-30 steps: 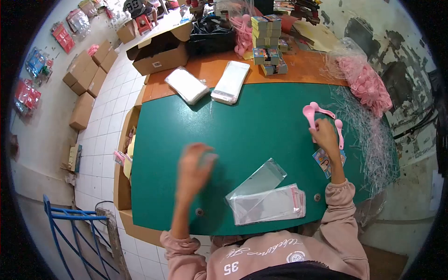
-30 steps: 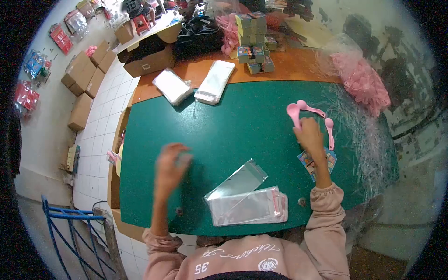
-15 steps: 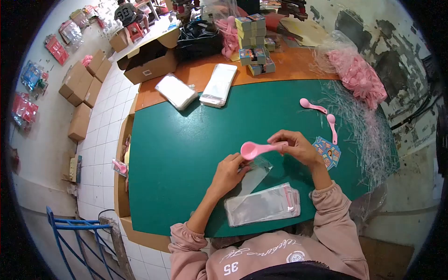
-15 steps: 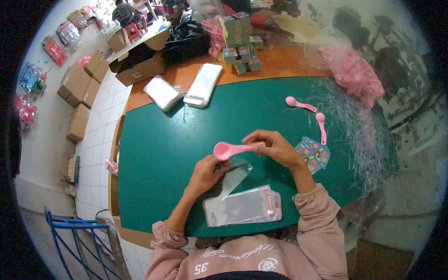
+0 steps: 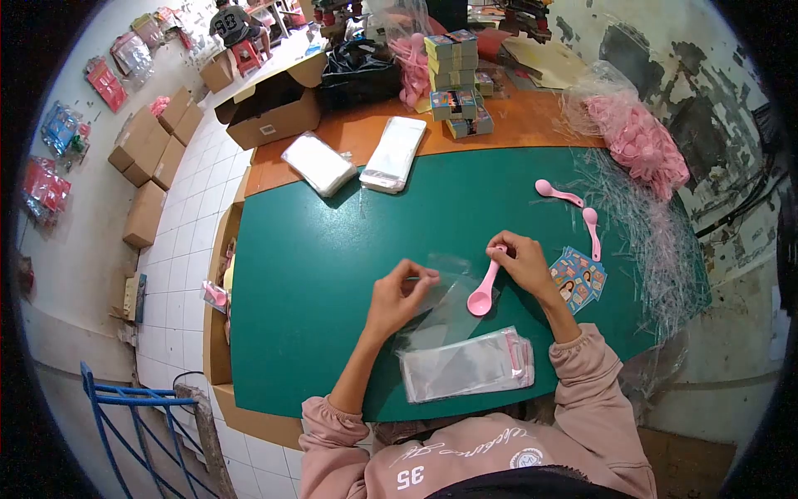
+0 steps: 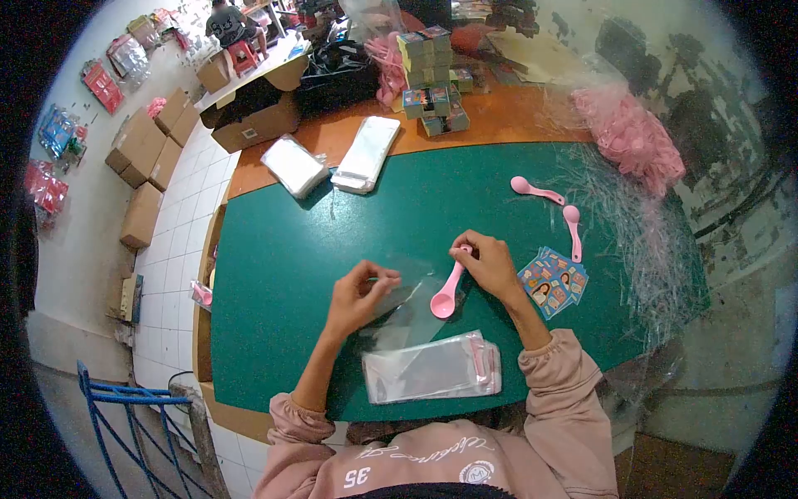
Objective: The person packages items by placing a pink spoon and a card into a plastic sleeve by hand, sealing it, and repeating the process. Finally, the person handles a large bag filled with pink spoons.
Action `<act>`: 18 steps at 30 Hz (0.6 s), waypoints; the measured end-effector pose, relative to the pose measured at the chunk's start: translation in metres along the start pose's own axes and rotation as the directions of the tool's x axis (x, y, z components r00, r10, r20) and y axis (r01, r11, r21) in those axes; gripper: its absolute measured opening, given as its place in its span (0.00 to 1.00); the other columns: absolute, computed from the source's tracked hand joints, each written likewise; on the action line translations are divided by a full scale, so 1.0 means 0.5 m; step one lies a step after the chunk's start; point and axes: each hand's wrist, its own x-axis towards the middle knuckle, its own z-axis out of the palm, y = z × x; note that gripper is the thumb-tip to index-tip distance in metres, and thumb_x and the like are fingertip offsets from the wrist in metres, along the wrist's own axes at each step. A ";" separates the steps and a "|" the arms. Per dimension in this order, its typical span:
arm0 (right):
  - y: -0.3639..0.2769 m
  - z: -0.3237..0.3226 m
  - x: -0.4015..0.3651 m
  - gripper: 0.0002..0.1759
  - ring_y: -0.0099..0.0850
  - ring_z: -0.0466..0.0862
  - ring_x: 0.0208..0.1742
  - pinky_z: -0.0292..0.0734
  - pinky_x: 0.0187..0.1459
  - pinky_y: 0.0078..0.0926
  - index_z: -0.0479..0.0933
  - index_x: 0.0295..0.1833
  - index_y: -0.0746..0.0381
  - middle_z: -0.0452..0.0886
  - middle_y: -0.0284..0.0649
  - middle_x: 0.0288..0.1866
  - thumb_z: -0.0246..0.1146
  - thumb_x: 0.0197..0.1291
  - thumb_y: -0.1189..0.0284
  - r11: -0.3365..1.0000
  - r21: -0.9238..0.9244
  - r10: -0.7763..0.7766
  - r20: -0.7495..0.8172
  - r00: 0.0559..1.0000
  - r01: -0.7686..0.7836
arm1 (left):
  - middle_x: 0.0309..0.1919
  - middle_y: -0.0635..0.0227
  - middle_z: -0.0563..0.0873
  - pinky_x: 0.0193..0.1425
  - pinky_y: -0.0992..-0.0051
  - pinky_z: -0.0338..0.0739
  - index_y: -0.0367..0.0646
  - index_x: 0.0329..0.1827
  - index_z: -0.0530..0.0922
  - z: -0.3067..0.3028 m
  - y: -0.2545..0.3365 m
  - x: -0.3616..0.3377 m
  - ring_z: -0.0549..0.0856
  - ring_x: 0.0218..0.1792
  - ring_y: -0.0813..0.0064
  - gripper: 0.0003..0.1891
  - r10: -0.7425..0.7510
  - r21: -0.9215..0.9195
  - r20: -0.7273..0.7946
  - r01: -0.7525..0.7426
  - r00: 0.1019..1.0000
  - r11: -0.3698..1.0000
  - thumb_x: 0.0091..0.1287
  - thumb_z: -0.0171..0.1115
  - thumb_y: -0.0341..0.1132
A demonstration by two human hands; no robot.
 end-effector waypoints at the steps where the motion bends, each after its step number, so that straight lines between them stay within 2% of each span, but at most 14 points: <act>1: 0.009 0.002 0.000 0.08 0.16 0.73 0.24 0.68 0.26 0.17 0.76 0.34 0.64 0.76 0.34 0.22 0.62 0.53 0.70 1.000 -0.001 -0.031 -0.013 0.999 0.031 | 0.40 0.58 0.83 0.41 0.77 0.79 0.37 0.40 0.70 -0.008 -0.008 0.004 0.83 0.41 0.72 0.05 -0.054 -0.212 0.017 0.057 0.998 0.976 0.65 0.54 0.29; 2: 0.006 0.004 0.001 0.08 0.16 0.74 0.24 0.67 0.25 0.18 0.75 0.36 0.64 0.77 0.35 0.22 0.62 0.53 0.70 0.998 -0.002 -0.063 -0.025 0.998 0.063 | 0.40 0.55 0.83 0.41 0.77 0.79 0.38 0.42 0.69 -0.013 -0.011 0.006 0.83 0.42 0.71 0.06 -0.104 -0.413 0.043 0.113 0.994 0.904 0.65 0.53 0.29; 3: -0.001 0.002 0.000 0.08 0.16 0.74 0.24 0.67 0.25 0.18 0.75 0.36 0.64 0.77 0.35 0.22 0.62 0.53 0.70 0.998 0.000 -0.064 -0.023 0.998 0.064 | 0.39 0.53 0.83 0.41 0.76 0.79 0.38 0.47 0.66 -0.014 -0.010 0.004 0.83 0.41 0.71 0.10 -0.133 -0.505 0.104 0.167 0.986 0.847 0.66 0.53 0.29; 5: -0.025 -0.004 -0.004 0.11 0.17 0.74 0.22 0.67 0.23 0.19 0.71 0.39 0.63 0.78 0.37 0.22 0.62 0.54 0.70 0.993 0.111 0.054 -0.139 0.989 -0.038 | 0.38 0.55 0.83 0.42 0.76 0.79 0.38 0.47 0.67 -0.012 0.005 0.003 0.83 0.41 0.72 0.10 -0.173 -0.478 0.128 0.214 0.977 0.852 0.65 0.54 0.29; 6: -0.032 0.000 -0.006 0.11 0.17 0.74 0.22 0.67 0.23 0.19 0.71 0.39 0.63 0.78 0.37 0.22 0.62 0.54 0.70 0.993 0.109 0.054 -0.137 0.989 -0.040 | 0.38 0.56 0.83 0.42 0.77 0.78 0.37 0.47 0.68 -0.010 0.010 0.002 0.83 0.41 0.73 0.10 -0.214 -0.449 0.154 0.261 0.965 0.854 0.65 0.54 0.29; 8: -0.044 0.012 -0.011 0.13 0.17 0.73 0.21 0.66 0.21 0.18 0.67 0.40 0.63 0.76 0.36 0.20 0.63 0.55 0.71 0.975 0.222 0.073 -0.371 0.926 0.012 | 0.37 0.57 0.84 0.42 0.77 0.78 0.36 0.48 0.69 -0.006 0.007 0.004 0.83 0.41 0.74 0.11 -0.217 -0.426 0.171 0.271 0.961 0.863 0.65 0.54 0.29; 9: -0.046 0.018 -0.014 0.13 0.17 0.73 0.21 0.66 0.21 0.18 0.67 0.40 0.63 0.76 0.36 0.20 0.63 0.55 0.71 0.975 0.222 0.074 -0.371 0.926 0.011 | 0.37 0.58 0.84 0.42 0.78 0.78 0.35 0.49 0.70 -0.005 0.006 0.004 0.83 0.40 0.75 0.12 -0.218 -0.399 0.188 0.277 0.958 0.874 0.65 0.55 0.29; 11: -0.049 0.028 -0.019 0.14 0.17 0.74 0.22 0.67 0.22 0.16 0.65 0.38 0.64 0.75 0.35 0.21 0.64 0.55 0.71 0.945 0.310 0.051 -0.455 0.889 0.105 | 0.37 0.59 0.84 0.42 0.79 0.78 0.35 0.51 0.71 -0.002 0.006 0.004 0.83 0.40 0.76 0.13 -0.217 -0.408 0.192 0.279 0.957 0.869 0.64 0.55 0.29; 12: -0.051 0.033 -0.021 0.14 0.17 0.74 0.22 0.67 0.22 0.16 0.65 0.38 0.64 0.75 0.35 0.21 0.64 0.55 0.71 0.945 0.311 0.050 -0.454 0.890 0.105 | 0.37 0.59 0.84 0.42 0.79 0.78 0.34 0.52 0.71 -0.001 0.006 0.004 0.83 0.39 0.76 0.15 -0.215 -0.418 0.195 0.280 0.957 0.864 0.64 0.55 0.29; 14: -0.053 0.039 -0.025 0.14 0.16 0.74 0.23 0.67 0.22 0.16 0.65 0.37 0.63 0.75 0.34 0.23 0.65 0.55 0.72 0.954 0.243 -0.044 -0.465 0.884 0.175 | 0.37 0.60 0.84 0.43 0.79 0.77 0.34 0.54 0.71 -0.002 0.006 0.004 0.83 0.39 0.77 0.15 -0.225 -0.404 0.188 0.284 0.956 0.870 0.65 0.55 0.30; 18: -0.062 0.037 -0.028 0.14 0.17 0.74 0.25 0.69 0.24 0.15 0.65 0.37 0.63 0.75 0.35 0.25 0.64 0.55 0.72 0.951 0.248 -0.059 -0.435 0.898 0.183 | 0.38 0.61 0.84 0.44 0.81 0.77 0.33 0.55 0.71 0.001 0.002 0.004 0.82 0.39 0.78 0.17 -0.229 -0.385 0.198 0.290 0.953 0.876 0.65 0.55 0.30</act>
